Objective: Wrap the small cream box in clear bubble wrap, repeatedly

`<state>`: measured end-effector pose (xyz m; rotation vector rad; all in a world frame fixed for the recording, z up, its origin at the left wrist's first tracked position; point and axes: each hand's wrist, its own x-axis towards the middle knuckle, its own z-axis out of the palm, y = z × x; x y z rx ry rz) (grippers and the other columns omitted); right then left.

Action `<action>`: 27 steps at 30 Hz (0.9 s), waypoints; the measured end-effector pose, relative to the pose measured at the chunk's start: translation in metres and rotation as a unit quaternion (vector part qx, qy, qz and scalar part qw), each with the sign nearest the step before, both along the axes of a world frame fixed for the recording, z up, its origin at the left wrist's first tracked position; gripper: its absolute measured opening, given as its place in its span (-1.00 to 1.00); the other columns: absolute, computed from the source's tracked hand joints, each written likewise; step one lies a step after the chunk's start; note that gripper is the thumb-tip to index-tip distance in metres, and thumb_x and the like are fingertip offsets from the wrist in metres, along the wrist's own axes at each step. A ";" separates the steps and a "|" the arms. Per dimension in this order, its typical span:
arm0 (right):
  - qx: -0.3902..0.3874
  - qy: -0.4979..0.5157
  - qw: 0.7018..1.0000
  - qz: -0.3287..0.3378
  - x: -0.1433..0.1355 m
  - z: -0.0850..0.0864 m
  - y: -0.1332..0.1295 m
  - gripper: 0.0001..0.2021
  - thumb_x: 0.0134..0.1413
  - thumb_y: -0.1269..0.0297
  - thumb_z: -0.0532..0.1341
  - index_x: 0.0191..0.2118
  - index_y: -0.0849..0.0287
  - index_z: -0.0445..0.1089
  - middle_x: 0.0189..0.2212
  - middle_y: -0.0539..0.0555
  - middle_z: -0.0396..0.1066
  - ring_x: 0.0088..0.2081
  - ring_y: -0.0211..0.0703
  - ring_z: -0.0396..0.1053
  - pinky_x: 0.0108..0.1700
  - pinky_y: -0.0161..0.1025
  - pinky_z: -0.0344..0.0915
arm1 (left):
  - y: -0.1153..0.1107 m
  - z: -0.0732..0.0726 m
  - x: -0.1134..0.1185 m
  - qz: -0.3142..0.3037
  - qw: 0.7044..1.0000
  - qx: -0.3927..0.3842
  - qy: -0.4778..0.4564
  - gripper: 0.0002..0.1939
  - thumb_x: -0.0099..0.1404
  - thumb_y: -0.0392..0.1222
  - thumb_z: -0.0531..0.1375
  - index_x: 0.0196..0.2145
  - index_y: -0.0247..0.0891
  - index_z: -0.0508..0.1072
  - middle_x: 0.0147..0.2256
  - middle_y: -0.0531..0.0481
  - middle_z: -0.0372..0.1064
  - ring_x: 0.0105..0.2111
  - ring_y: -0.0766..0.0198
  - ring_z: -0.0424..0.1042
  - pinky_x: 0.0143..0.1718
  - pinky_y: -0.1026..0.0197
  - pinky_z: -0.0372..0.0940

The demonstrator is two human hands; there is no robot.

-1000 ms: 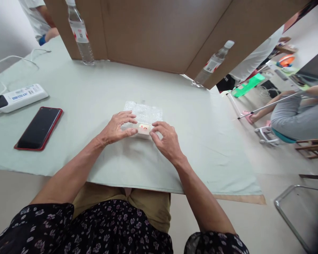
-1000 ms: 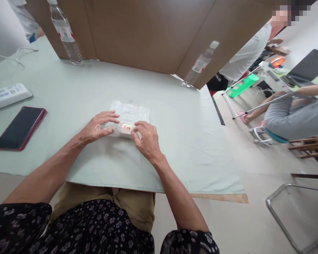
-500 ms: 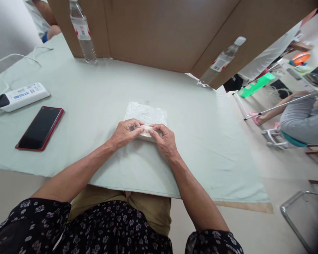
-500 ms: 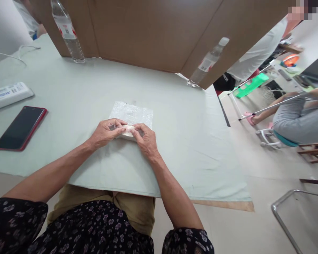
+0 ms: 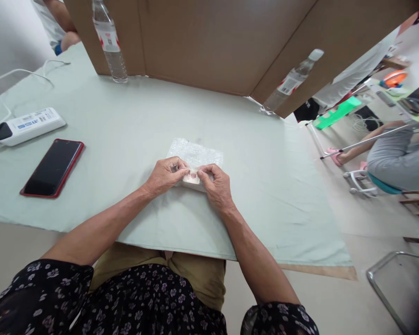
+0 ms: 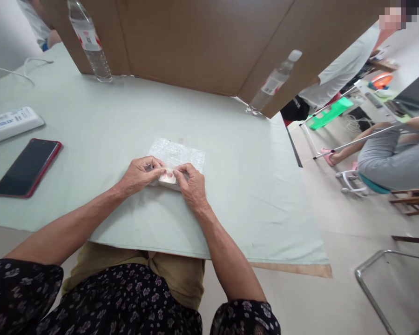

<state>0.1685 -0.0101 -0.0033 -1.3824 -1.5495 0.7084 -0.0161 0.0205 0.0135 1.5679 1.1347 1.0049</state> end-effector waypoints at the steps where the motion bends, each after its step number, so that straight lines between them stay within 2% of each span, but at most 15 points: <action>1: 0.000 -0.001 1.000 0.002 0.001 -0.001 0.000 -0.86 0.17 0.15 0.23 -0.33 0.07 0.42 -0.32 0.01 0.56 -0.23 -0.11 0.49 -0.05 -0.13 0.41 | 0.000 0.000 0.000 -0.002 1.000 0.000 0.001 -0.78 0.12 -0.08 0.29 -0.54 -0.23 0.38 -0.31 -0.05 0.57 -0.30 0.23 0.48 -0.23 0.19 0.35; 4: -0.006 -0.010 1.000 0.019 0.006 -0.001 0.002 -0.87 0.15 0.16 0.24 -0.32 0.07 0.42 -0.33 0.01 0.56 -0.24 -0.11 0.50 -0.07 -0.13 0.41 | 0.002 -0.001 0.000 -0.012 1.000 0.001 0.001 -0.79 0.12 -0.09 0.28 -0.54 -0.22 0.39 -0.34 -0.04 0.56 -0.31 0.23 0.47 -0.24 0.20 0.34; 6: 0.006 -0.028 0.999 0.028 0.012 0.002 0.003 -0.86 0.11 0.16 0.28 -0.25 0.07 0.43 -0.27 0.02 0.57 -0.20 -0.08 0.51 -0.05 -0.10 0.41 | 0.002 -0.001 -0.001 -0.018 1.000 -0.002 0.000 -0.80 0.12 -0.10 0.29 -0.54 -0.22 0.40 -0.36 -0.03 0.56 -0.34 0.24 0.46 -0.27 0.21 0.32; 9: 0.094 -0.107 0.990 -0.010 0.018 0.010 0.000 -0.82 0.12 0.19 0.31 -0.15 0.04 0.46 -0.11 0.08 0.57 -0.04 0.04 0.49 0.08 0.04 0.32 | 0.003 -0.002 -0.003 -0.024 1.000 -0.008 0.002 -0.81 0.13 -0.11 0.29 -0.53 -0.23 0.41 -0.36 -0.02 0.55 -0.36 0.26 0.44 -0.30 0.22 0.30; 12: 0.172 -0.202 0.964 -0.035 0.015 0.017 -0.009 -0.92 0.23 0.21 0.24 -0.24 0.00 0.50 -0.15 0.08 0.58 -0.05 0.07 0.47 0.14 0.12 0.19 | 0.004 -0.004 -0.003 -0.027 0.999 -0.013 0.016 -0.81 0.13 -0.09 0.28 -0.52 -0.24 0.43 -0.37 -0.02 0.54 -0.38 0.27 0.42 -0.35 0.24 0.28; 15: 0.173 -0.268 0.947 0.045 0.007 0.017 -0.015 -0.89 0.27 0.20 0.22 -0.23 -0.01 0.52 -0.20 0.05 0.59 -0.12 0.03 0.46 0.08 0.08 0.17 | 0.005 -0.004 -0.003 -0.027 0.999 -0.014 0.027 -0.79 0.12 -0.06 0.28 -0.51 -0.24 0.42 -0.39 -0.01 0.52 -0.42 0.29 0.39 -0.39 0.25 0.27; 18: 0.163 -0.320 0.928 0.097 0.001 0.011 -0.017 -0.86 0.29 0.17 0.22 -0.15 0.00 0.51 -0.14 0.06 0.59 -0.08 0.03 0.43 0.04 0.04 0.16 | 0.007 -0.001 -0.007 -0.044 0.998 -0.027 0.027 -0.76 0.12 -0.03 0.28 -0.49 -0.25 0.42 -0.44 0.01 0.48 -0.46 0.31 0.36 -0.42 0.27 0.25; 21: 0.167 -0.345 0.920 0.089 -0.001 0.008 -0.017 -0.84 0.32 0.18 0.19 -0.10 0.00 0.50 -0.13 0.07 0.57 -0.08 0.03 0.41 0.04 0.02 0.15 | 0.011 0.006 -0.018 -0.094 0.994 -0.054 0.032 -0.76 0.13 0.00 0.28 -0.42 -0.25 0.47 -0.44 0.02 0.46 -0.46 0.30 0.36 -0.43 0.27 0.25; 23: 0.173 -0.359 0.913 0.084 -0.002 0.008 -0.017 -0.81 0.32 0.16 0.20 -0.04 0.00 0.48 -0.13 0.08 0.55 -0.08 0.03 0.39 0.03 0.01 0.15 | 0.014 0.010 -0.026 -0.085 0.994 -0.047 0.051 -0.75 0.09 -0.03 0.28 -0.33 -0.24 0.51 -0.41 0.03 0.46 -0.45 0.30 0.37 -0.43 0.27 0.25; 27: 0.180 -0.409 0.891 0.080 -0.007 0.008 -0.017 -0.74 0.33 0.11 0.19 0.06 -0.06 0.44 -0.13 0.09 0.49 -0.09 0.03 0.33 0.02 0.00 0.13 | 0.015 0.010 -0.034 -0.048 0.994 -0.028 0.097 -0.73 0.07 -0.05 0.23 -0.29 -0.23 0.49 -0.55 0.13 0.30 -0.56 0.33 0.25 -0.53 0.28 0.15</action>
